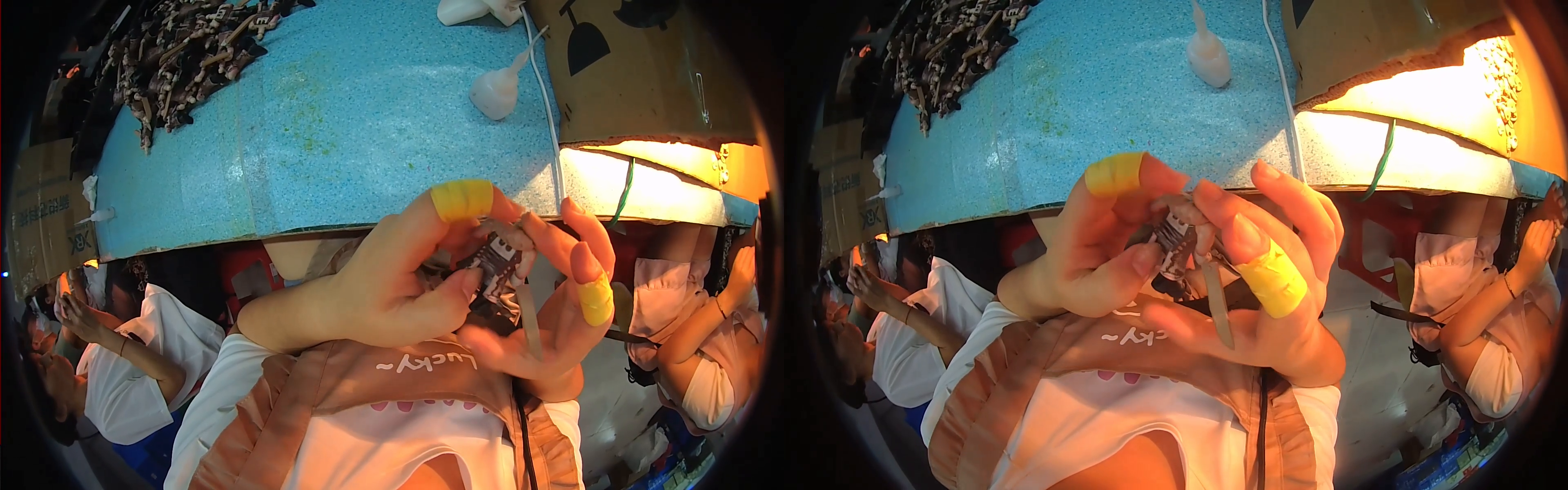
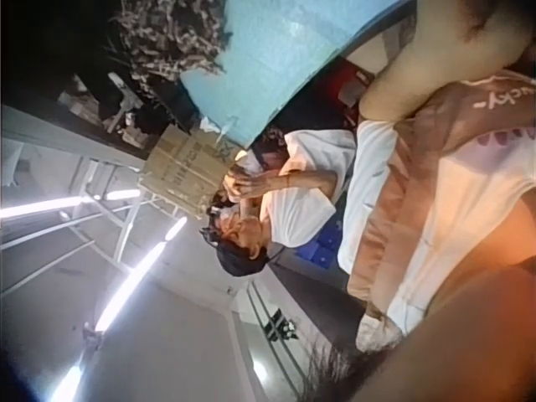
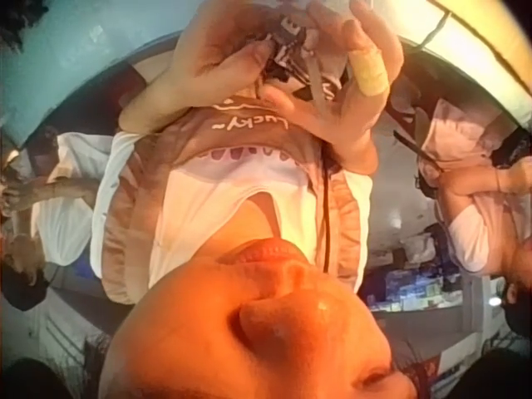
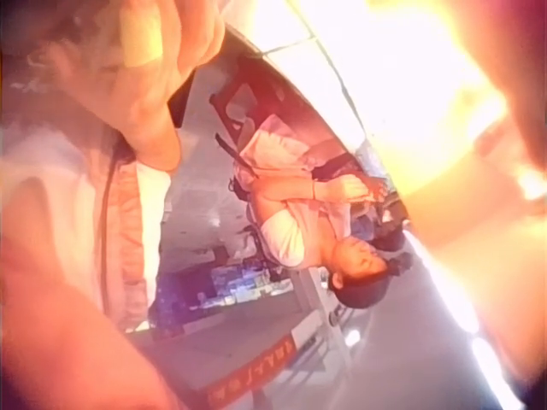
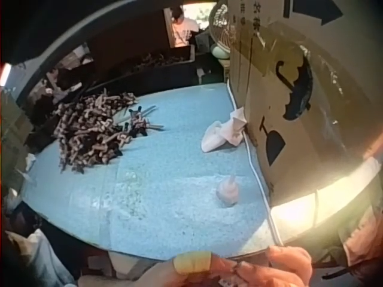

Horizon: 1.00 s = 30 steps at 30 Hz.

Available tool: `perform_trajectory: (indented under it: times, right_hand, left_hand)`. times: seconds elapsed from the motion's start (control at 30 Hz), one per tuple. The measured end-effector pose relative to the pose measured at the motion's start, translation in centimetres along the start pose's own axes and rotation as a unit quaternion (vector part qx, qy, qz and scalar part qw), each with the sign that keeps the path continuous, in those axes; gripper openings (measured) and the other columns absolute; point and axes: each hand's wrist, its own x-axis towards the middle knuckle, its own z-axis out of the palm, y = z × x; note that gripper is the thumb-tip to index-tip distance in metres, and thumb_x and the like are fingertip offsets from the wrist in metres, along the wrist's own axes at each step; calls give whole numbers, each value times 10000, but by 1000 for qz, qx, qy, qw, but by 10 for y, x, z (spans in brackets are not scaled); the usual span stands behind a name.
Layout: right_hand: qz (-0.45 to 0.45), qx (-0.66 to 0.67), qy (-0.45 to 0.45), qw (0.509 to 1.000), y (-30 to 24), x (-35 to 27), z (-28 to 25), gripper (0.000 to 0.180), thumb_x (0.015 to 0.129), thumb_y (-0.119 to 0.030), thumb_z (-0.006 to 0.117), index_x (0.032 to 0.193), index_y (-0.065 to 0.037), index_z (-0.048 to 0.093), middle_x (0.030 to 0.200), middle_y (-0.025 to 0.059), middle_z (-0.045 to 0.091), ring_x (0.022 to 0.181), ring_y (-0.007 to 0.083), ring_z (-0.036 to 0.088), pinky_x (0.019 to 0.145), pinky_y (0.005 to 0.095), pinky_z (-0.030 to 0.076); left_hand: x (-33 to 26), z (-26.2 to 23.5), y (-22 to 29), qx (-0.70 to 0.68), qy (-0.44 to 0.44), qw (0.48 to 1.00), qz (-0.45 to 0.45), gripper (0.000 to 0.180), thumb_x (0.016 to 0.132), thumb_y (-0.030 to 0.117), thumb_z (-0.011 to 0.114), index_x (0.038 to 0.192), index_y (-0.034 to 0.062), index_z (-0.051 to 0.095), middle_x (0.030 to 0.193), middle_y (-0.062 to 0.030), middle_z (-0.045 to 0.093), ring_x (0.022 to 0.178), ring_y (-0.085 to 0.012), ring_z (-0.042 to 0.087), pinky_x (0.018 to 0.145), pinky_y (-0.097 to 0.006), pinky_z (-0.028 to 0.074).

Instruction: The person assembles toy figurines by picking up parts from the table, applying glue from a squeeze bottle, and attaching the components together by hand.

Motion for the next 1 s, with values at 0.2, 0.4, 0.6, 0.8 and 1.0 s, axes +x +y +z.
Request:
perform_trajectory:
  times: [0.2, 0.4, 0.6, 0.8, 1.0]
  right_hand:
    - [38, 262, 21, 964, 3, 2, 7, 750, 615, -4, 751, 1250, -25, 353, 1301, 166, 342, 1050, 292, 500, 852, 378, 447]
    - [56, 317, -3, 947, 8, 1, 6, 871, 595, 92, 720, 1315, -26, 245, 1335, 173, 253, 1147, 327, 443, 887, 411, 447]
    - [57, 333, 41, 940, 9, 0, 11, 993, 569, -169, 801, 1350, -73, 195, 1285, 215, 345, 1200, 318, 350, 953, 423, 356]
    - [32, 299, -11, 954, 10, 4, 5, 940, 577, 66, 743, 1333, -25, 192, 1274, 198, 317, 1069, 293, 489, 872, 432, 452]
    - [34, 216, 47, 975, 9, -2, 8, 1010, 582, -206, 795, 1364, -86, 167, 1227, 210, 412, 1140, 292, 406, 960, 422, 319]
  left_hand:
    - [1, -1, 12, -27, -40, 996, -71, 469, 792, -22, 448, 1225, 3, 270, 1042, -116, 524, 910, -128, 523, 783, -258, 423]
    - [3, 4, 10, -64, 21, 995, -80, 440, 789, -17, 474, 1199, 0, 315, 1032, -106, 544, 860, -117, 533, 723, -250, 434]
    - [0, -7, 11, -20, -64, 991, -112, 478, 823, 37, 481, 1255, 40, 276, 1168, -177, 465, 1056, -225, 489, 862, -350, 436]
    - [3, -2, 8, -15, -23, 997, -74, 418, 787, -4, 496, 1176, 7, 345, 998, -92, 560, 801, -97, 541, 654, -227, 422]
    - [5, 2, 6, -47, -13, 999, -9, 502, 787, -36, 475, 1250, 12, 288, 1011, -117, 541, 876, -136, 540, 761, -260, 434]
